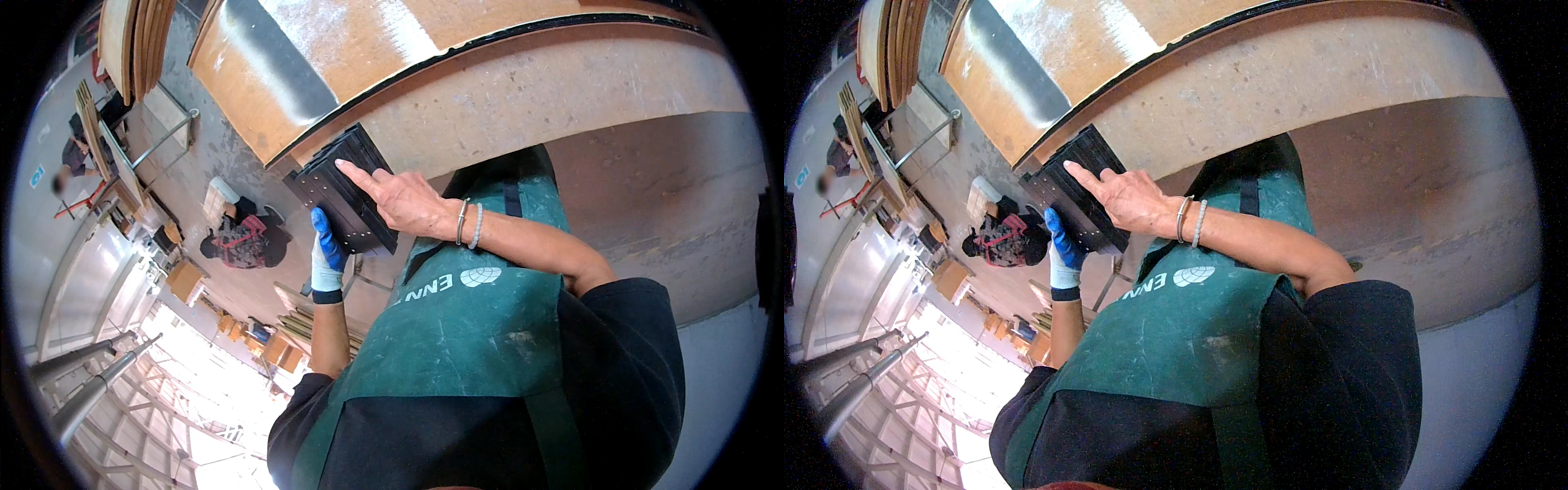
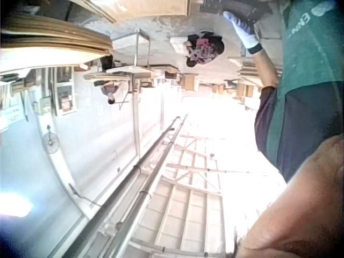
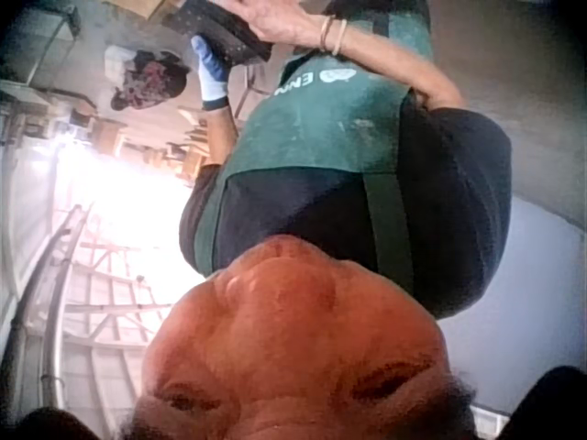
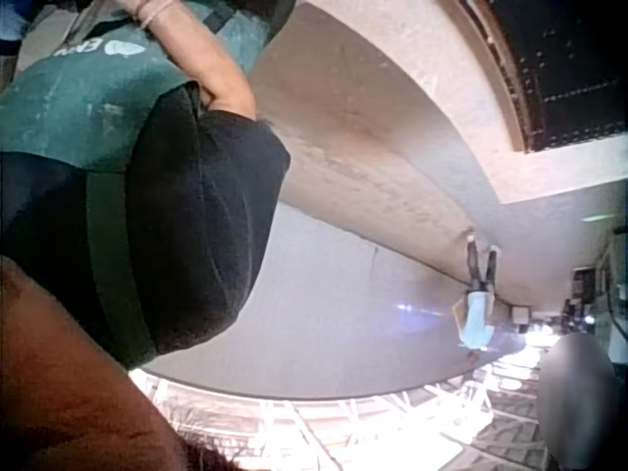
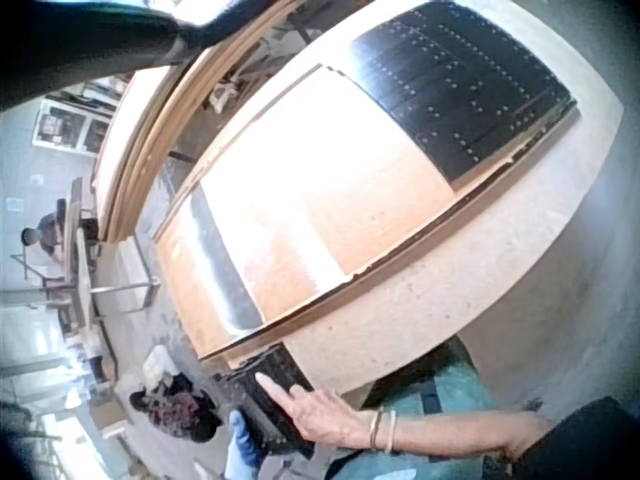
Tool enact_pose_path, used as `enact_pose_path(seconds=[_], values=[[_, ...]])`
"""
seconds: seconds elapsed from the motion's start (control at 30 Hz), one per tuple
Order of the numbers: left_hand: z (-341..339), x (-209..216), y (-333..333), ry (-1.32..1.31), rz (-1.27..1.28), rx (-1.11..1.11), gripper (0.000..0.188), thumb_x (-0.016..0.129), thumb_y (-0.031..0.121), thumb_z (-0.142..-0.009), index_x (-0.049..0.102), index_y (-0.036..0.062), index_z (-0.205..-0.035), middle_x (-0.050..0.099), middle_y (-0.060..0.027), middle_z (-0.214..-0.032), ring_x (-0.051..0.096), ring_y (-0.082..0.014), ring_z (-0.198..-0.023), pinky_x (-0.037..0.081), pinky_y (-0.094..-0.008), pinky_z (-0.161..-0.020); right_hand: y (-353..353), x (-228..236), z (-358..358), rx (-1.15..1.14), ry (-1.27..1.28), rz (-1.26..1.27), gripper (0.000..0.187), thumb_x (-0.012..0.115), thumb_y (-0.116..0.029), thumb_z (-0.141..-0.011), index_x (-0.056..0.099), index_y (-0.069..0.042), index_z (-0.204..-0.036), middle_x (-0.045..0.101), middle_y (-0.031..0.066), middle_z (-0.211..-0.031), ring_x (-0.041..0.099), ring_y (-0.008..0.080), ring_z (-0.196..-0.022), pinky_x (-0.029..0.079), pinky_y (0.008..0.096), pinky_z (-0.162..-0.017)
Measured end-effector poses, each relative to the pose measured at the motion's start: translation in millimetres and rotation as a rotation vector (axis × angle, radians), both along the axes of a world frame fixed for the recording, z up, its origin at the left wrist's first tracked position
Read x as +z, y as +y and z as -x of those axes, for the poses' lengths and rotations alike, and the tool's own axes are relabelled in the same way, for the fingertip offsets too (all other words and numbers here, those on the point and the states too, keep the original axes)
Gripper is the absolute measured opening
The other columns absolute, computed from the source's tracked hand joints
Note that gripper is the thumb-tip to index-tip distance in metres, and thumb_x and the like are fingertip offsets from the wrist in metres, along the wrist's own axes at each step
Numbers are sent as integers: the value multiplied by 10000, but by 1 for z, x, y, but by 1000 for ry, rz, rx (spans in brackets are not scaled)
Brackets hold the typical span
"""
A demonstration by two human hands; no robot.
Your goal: The person carries a stack of dark rectangular tiles to a workbench and places them down. They then pick up individual tiles and arrange them in a row on a large wooden board, adjusting their positions to align them. The person continues to handle the tiles, stacking them and moving them around the workspace.
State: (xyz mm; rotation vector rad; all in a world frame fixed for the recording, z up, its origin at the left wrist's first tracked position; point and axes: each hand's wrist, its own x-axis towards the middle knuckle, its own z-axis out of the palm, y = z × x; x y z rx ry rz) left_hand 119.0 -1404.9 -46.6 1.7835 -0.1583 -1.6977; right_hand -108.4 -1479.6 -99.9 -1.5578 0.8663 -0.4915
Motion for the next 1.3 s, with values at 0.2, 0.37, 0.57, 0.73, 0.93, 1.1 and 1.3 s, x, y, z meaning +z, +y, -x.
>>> enact_pose_path(seconds=[0.2, 0.37, 0.57, 0.73, 0.93, 1.1, 1.3], values=[[-1, 1, 0, -5, 2, -6, 762, 491, 624, -983, 428, 58, -1491, 535, -110, -1444, 555, -262, -1278, 453, -431, -1091, 0, 3, 1, -2, -1, 15, 898, 601, -31, -864, 135, -194, -1614, 599, 183, -896, 653, 371, -709, 563, 479, -615], [3, 4, -2, 31, -23, 16, 749, 499, 613, -984, 437, 64, -1489, 533, -105, -1450, 555, -257, -1274, 448, -428, -1096, -3, 13, 5, 30, 16, 58, 892, 611, -39, -859, 157, -200, -1611, 583, 169, -875, 657, 366, -710, 561, 469, -608], [-8, -6, 8, -103, 5, 24, 643, 452, 526, -1039, 442, 72, -1493, 519, -67, -1466, 513, -217, -1306, 403, -404, -1134, 0, 21, 0, -12, 22, 217, 807, 569, -44, -856, 267, -201, -1588, 579, 156, -877, 663, 345, -725, 559, 454, -607], [-9, -2, 6, 196, 17, 96, 687, 472, 518, -1037, 354, 73, -1547, 418, -91, -1558, 453, -266, -1376, 353, -447, -1168, -6, 29, 12, -12, 23, 164, 841, 571, -54, -844, 189, -75, -1593, 581, 204, -958, 647, 389, -824, 571, 457, -705], [-3, -17, 7, 136, 189, 31, 664, 485, 477, -1048, 390, 6, -1507, 483, -113, -1487, 498, -251, -1324, 394, -402, -1139, -37, -11, 123, -430, 206, 219, 419, 563, -41, -841, 522, 3, -1255, 574, 238, -1103, 619, 413, -977, 532, 461, -848], [-13, -32, 11, -52, 272, -63, 626, 473, 424, -1067, 397, -24, -1499, 494, -122, -1472, 486, -227, -1323, 365, -362, -1146, -131, -3, 290, -434, 765, 703, 542, 715, -53, -742, 529, -29, -1251, 557, 188, -1246, 560, 368, -1170, 478, 438, -1019], [-6, -1, 8, -395, 250, -222, 615, 440, 399, -1078, 362, -13, -1529, 444, -129, -1531, 439, -228, -1379, 321, -356, -1166, -245, 15, 371, 44, 996, 753, 962, 921, -212, -612, 447, -15, -1425, 488, 158, -1379, 454, 332, -1315, 384, 425, -1116]])
